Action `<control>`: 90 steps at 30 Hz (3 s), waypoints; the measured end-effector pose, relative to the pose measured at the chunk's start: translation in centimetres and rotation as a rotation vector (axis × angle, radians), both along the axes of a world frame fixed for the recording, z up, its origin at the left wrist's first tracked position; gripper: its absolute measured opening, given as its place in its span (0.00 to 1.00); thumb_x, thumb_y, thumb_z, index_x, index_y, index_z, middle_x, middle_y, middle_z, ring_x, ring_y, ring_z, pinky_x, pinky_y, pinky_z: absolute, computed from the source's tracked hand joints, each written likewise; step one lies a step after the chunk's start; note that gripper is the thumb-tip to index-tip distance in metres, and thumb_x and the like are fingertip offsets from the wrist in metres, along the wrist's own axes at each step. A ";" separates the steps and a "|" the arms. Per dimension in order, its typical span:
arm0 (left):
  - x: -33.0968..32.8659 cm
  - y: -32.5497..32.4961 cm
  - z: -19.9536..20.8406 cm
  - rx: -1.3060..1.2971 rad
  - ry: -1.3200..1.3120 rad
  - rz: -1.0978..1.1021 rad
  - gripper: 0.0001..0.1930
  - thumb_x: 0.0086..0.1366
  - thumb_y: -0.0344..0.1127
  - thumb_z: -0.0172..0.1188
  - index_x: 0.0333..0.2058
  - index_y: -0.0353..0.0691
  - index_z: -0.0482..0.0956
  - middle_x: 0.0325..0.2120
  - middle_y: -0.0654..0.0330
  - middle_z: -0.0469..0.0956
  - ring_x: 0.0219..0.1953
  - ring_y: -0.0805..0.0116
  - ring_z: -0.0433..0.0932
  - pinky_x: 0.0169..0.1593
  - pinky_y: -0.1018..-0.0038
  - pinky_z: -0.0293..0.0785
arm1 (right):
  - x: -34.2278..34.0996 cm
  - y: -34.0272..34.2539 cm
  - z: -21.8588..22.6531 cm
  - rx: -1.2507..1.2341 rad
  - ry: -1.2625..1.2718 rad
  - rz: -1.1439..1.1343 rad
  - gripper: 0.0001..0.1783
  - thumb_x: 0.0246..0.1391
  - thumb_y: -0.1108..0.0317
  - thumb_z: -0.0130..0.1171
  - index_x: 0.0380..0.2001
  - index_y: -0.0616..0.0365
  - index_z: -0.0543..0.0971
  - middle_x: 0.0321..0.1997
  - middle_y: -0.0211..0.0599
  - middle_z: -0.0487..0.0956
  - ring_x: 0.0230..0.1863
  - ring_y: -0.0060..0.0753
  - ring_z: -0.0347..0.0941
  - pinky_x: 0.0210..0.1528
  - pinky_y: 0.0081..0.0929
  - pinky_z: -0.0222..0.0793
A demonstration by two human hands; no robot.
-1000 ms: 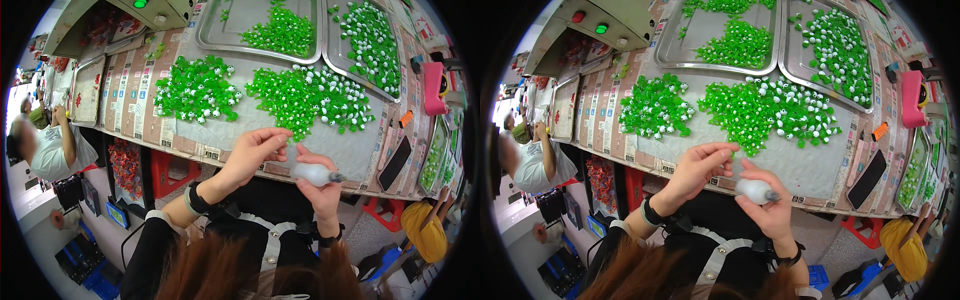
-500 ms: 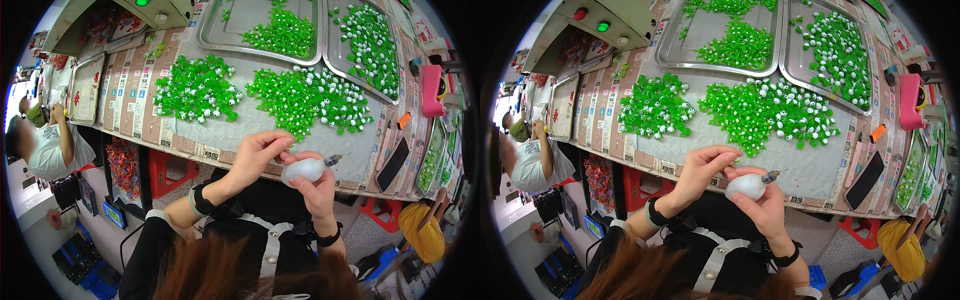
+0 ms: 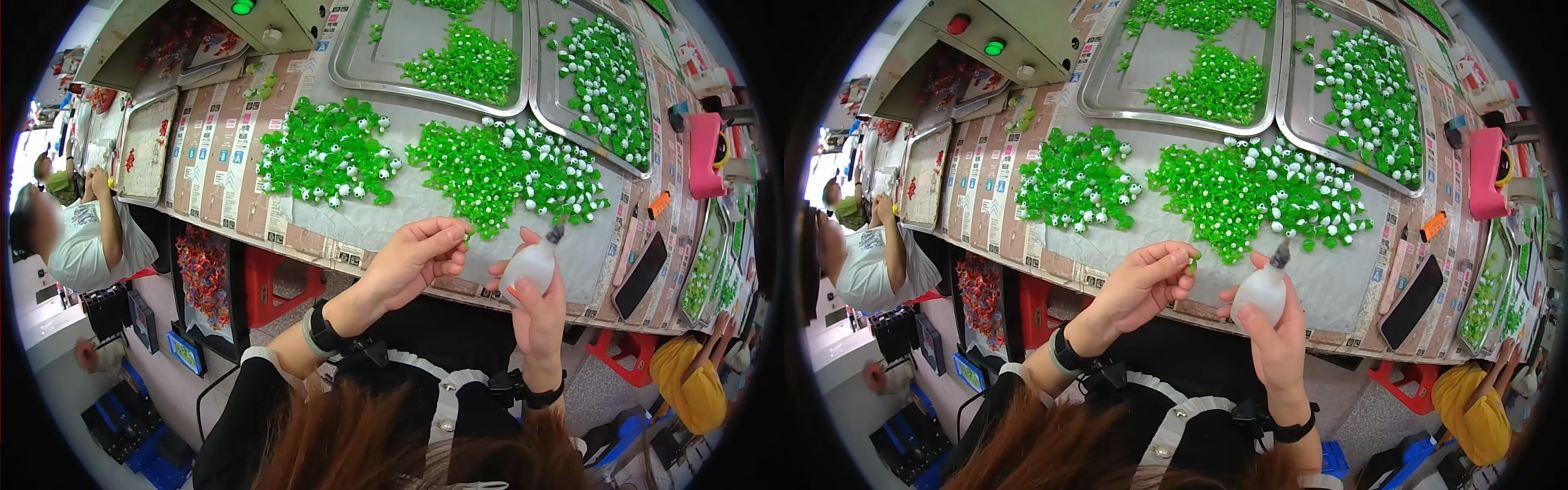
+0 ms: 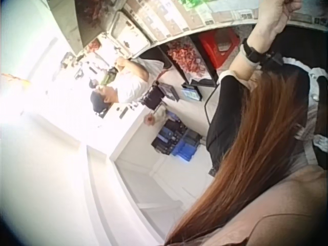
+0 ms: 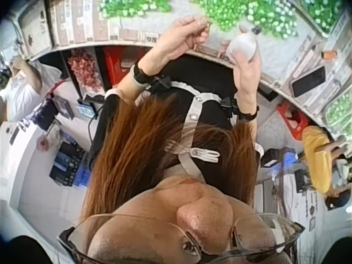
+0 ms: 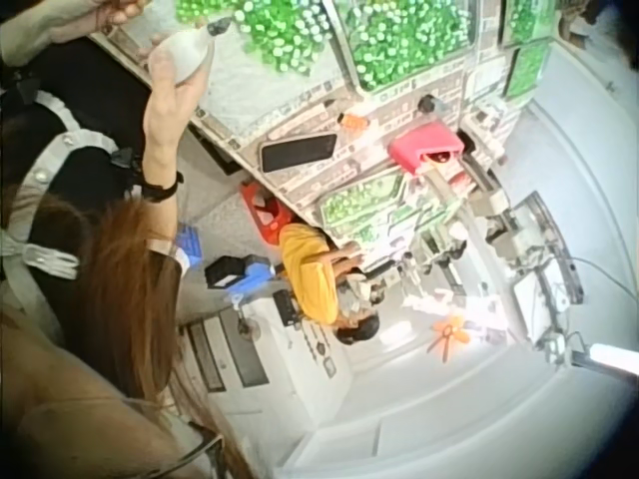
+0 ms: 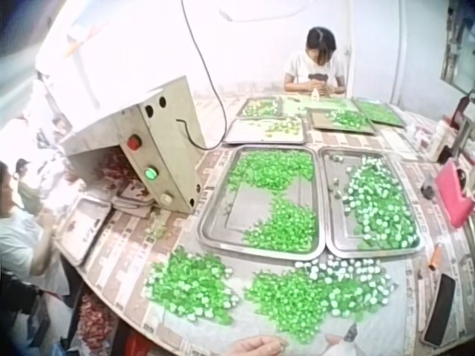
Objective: The person assembles small green plastic toys by applying glue to the body and attaching white eye components. They repeatedly pick up a green toy, apply adhesive from a bottle, and press on the eyes, placing the finished units on a tray.
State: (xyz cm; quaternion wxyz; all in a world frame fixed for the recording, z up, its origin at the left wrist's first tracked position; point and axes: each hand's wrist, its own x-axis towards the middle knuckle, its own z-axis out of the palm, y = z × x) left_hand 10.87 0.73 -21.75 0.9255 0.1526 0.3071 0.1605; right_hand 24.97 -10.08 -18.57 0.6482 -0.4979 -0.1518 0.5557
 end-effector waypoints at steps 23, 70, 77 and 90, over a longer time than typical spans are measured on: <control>-0.1 -0.9 0.5 -0.276 -0.074 -0.004 0.07 0.57 0.30 0.47 0.35 0.36 0.68 0.29 0.57 0.72 0.30 0.71 0.74 0.35 0.81 0.73 | 0.0 -2.4 1.8 0.239 -1.038 -0.236 0.27 0.29 0.63 0.66 0.33 0.59 0.64 0.28 0.34 0.64 0.27 0.27 0.63 0.29 0.21 0.59; 0.0 -1.1 1.1 -0.015 -0.015 0.072 0.06 0.54 0.23 0.48 0.33 0.34 0.68 0.33 0.56 0.71 0.35 0.70 0.72 0.38 0.80 0.71 | -0.6 -2.1 1.7 0.144 -0.842 -0.344 0.23 0.31 0.61 0.64 0.28 0.60 0.65 0.25 0.34 0.66 0.27 0.25 0.61 0.32 0.20 0.58; 0.2 -1.2 0.9 -0.040 -0.014 0.057 0.06 0.54 0.23 0.48 0.33 0.35 0.68 0.32 0.57 0.71 0.34 0.70 0.72 0.38 0.80 0.71 | 0.0 -2.4 1.2 0.127 -0.845 -0.419 0.23 0.33 0.60 0.62 0.29 0.62 0.65 0.27 0.35 0.67 0.29 0.26 0.62 0.32 0.20 0.58; -0.3 -0.2 0.4 -0.029 0.067 0.123 0.06 0.54 0.25 0.48 0.33 0.35 0.68 0.30 0.57 0.71 0.32 0.72 0.72 0.36 0.81 0.71 | 9.2 -3.2 -5.3 -0.184 -1.049 -0.707 0.25 0.40 0.80 0.53 0.41 0.66 0.54 0.35 0.41 0.66 0.39 0.29 0.64 0.44 0.24 0.60</control>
